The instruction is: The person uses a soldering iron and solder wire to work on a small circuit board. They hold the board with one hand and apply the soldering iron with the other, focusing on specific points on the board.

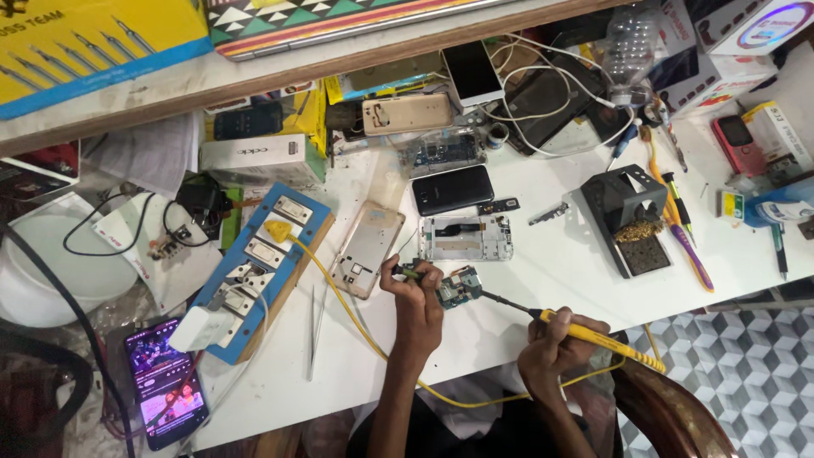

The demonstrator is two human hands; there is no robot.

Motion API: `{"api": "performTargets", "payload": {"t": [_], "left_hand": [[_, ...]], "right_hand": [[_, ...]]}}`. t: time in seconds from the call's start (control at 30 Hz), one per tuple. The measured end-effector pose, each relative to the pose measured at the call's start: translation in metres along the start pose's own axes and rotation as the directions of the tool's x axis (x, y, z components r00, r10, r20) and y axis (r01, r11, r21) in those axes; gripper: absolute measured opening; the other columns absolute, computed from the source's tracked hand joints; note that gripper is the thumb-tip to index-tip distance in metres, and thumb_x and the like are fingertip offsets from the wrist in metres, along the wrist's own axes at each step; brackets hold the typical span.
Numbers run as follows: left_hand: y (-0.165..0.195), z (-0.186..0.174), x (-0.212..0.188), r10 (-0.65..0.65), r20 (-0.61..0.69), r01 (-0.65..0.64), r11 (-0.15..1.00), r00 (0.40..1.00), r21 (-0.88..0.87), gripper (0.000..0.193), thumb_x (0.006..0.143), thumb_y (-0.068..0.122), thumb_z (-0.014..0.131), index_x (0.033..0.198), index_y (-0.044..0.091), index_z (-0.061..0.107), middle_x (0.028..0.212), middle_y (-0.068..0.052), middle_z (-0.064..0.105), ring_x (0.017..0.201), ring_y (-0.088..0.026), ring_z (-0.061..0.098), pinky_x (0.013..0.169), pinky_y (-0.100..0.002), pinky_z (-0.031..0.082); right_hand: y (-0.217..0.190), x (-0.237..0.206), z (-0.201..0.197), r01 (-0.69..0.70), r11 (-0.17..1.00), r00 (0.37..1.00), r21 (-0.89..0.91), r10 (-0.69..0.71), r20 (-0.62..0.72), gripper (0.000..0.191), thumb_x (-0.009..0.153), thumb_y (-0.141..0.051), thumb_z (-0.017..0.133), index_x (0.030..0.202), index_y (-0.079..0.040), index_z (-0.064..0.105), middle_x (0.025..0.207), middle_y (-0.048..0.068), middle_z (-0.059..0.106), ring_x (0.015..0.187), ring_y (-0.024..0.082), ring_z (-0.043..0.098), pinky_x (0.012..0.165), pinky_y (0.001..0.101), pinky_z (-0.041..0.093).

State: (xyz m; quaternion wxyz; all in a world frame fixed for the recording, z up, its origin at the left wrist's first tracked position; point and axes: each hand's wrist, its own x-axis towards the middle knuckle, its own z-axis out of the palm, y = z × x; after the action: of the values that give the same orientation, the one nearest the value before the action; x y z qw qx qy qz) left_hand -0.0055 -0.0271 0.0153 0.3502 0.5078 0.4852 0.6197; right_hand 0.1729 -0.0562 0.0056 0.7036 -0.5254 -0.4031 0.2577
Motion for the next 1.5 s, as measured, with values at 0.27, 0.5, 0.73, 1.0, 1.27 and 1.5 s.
{"api": "performTargets", "payload": {"t": [0.27,0.5,0.73,1.0,1.27,1.5], "left_hand": [[-0.005,0.000,0.001,0.010,0.011,-0.010,1.000,1.000,0.000,0.042,0.108,0.000,0.040,0.136,0.005,0.009,0.090,-0.012,0.055,0.082,-0.019,0.050,0.087,-0.036,0.047],[0.002,-0.001,0.001,0.091,0.021,-0.092,0.993,0.996,0.068,0.042,0.105,-0.005,0.038,0.132,0.004,0.009,0.088,-0.011,0.057,0.080,-0.019,0.053,0.089,-0.036,0.047],[0.006,0.000,0.002,0.128,-0.006,-0.125,0.978,0.992,0.167,0.042,0.102,-0.007,0.040,0.130,0.003,0.011,0.087,-0.011,0.058,0.078,-0.021,0.054,0.090,-0.037,0.045],[0.001,0.000,0.001,0.074,0.015,-0.075,0.994,0.997,0.083,0.042,0.102,-0.010,0.038,0.131,0.005,0.010,0.090,-0.011,0.056,0.082,-0.020,0.053,0.091,-0.037,0.046],[0.004,-0.002,0.001,0.111,0.034,-0.114,0.989,0.993,0.093,0.046,0.099,-0.012,0.036,0.133,0.006,0.010,0.087,-0.011,0.054,0.080,-0.019,0.052,0.088,-0.036,0.047],[0.003,0.000,0.000,0.170,0.022,-0.171,0.971,0.985,0.166,0.049,0.097,-0.015,0.040,0.131,0.006,0.010,0.089,-0.011,0.055,0.081,-0.020,0.054,0.090,-0.037,0.046]], "right_hand": [[0.006,-0.005,-0.007,0.091,0.983,0.994,-0.162,-0.081,0.070,0.025,0.114,-0.020,0.051,0.106,-0.002,0.036,0.063,0.006,0.048,0.046,0.008,0.044,0.042,0.0232,0.037],[-0.002,-0.008,-0.005,0.053,0.997,0.997,-0.055,-0.049,0.067,0.030,0.111,-0.019,0.052,0.114,-0.003,0.027,0.076,0.004,0.047,0.060,0.008,0.043,0.052,0.0218,0.039],[-0.003,-0.005,-0.015,0.055,0.984,0.994,-0.172,-0.038,0.098,0.029,0.111,-0.021,0.050,0.114,-0.004,0.026,0.073,0.007,0.048,0.056,0.008,0.044,0.050,0.0229,0.039],[0.021,-0.012,-0.030,0.057,0.976,0.989,-0.208,-0.026,0.149,0.029,0.114,-0.018,0.050,0.096,-0.004,0.034,0.068,0.011,0.051,0.053,0.012,0.047,0.046,0.0233,0.040],[0.007,-0.002,-0.030,0.217,0.952,0.959,-0.214,-0.167,0.229,0.027,0.106,-0.020,0.051,0.094,0.000,0.038,0.066,0.004,0.053,0.051,0.009,0.046,0.045,0.0221,0.037],[0.016,-0.003,-0.037,0.267,0.888,0.951,-0.375,-0.179,0.253,0.040,0.110,-0.024,0.049,0.074,-0.008,0.045,0.064,0.004,0.049,0.051,0.011,0.045,0.048,0.0252,0.034]]}}
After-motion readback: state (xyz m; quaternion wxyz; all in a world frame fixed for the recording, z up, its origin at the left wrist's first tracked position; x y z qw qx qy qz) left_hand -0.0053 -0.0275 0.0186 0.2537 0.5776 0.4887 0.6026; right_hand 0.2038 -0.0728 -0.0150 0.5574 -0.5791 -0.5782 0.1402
